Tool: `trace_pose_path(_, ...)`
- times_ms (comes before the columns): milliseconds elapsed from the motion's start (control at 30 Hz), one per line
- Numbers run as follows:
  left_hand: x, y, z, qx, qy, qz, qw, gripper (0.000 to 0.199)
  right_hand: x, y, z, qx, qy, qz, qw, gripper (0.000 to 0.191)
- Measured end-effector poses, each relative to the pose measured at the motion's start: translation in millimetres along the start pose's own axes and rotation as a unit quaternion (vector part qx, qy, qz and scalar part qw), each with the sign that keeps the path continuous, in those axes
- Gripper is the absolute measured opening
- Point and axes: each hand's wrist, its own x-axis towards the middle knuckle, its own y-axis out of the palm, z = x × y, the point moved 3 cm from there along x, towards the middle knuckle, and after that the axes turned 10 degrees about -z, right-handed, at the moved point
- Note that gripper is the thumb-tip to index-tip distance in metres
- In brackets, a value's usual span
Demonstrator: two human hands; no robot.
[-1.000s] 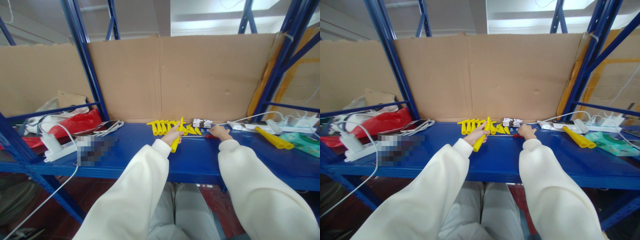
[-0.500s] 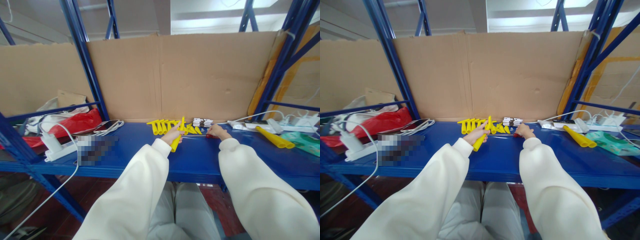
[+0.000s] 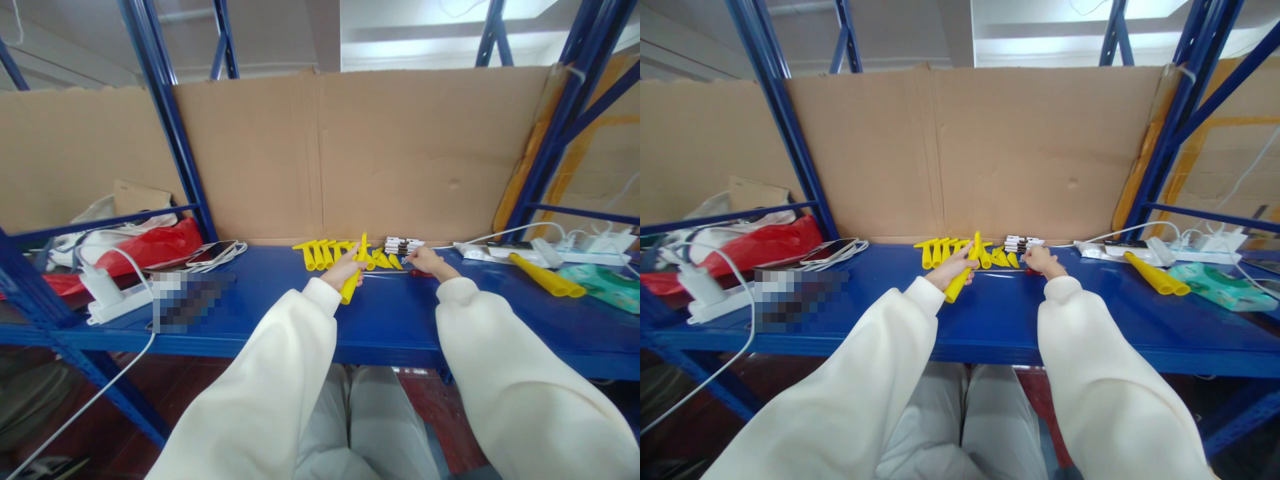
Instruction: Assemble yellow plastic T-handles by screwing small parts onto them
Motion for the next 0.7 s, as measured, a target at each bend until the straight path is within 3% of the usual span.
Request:
trace_pose_path(167,3.0,-0.8,-1.2,-0.059,-0.017,0.055,0.997,0.096,-5.6,-9.0,33.4,0.153,-0.021,0.002,0.988,0.016)
trace_pose_path(367,4.7,0.6,-0.2,-0.100,-0.047,0.120,0.987,0.093,-19.6,-10.9,64.0,0.338,-0.074,0.003,0.938,0.029)
trace_pose_path(700,-0.6,4.4,0.2,-0.103,-0.069,0.143,0.982,0.090,-33.0,-9.7,80.2,0.396,-0.101,0.008,0.913,0.044)
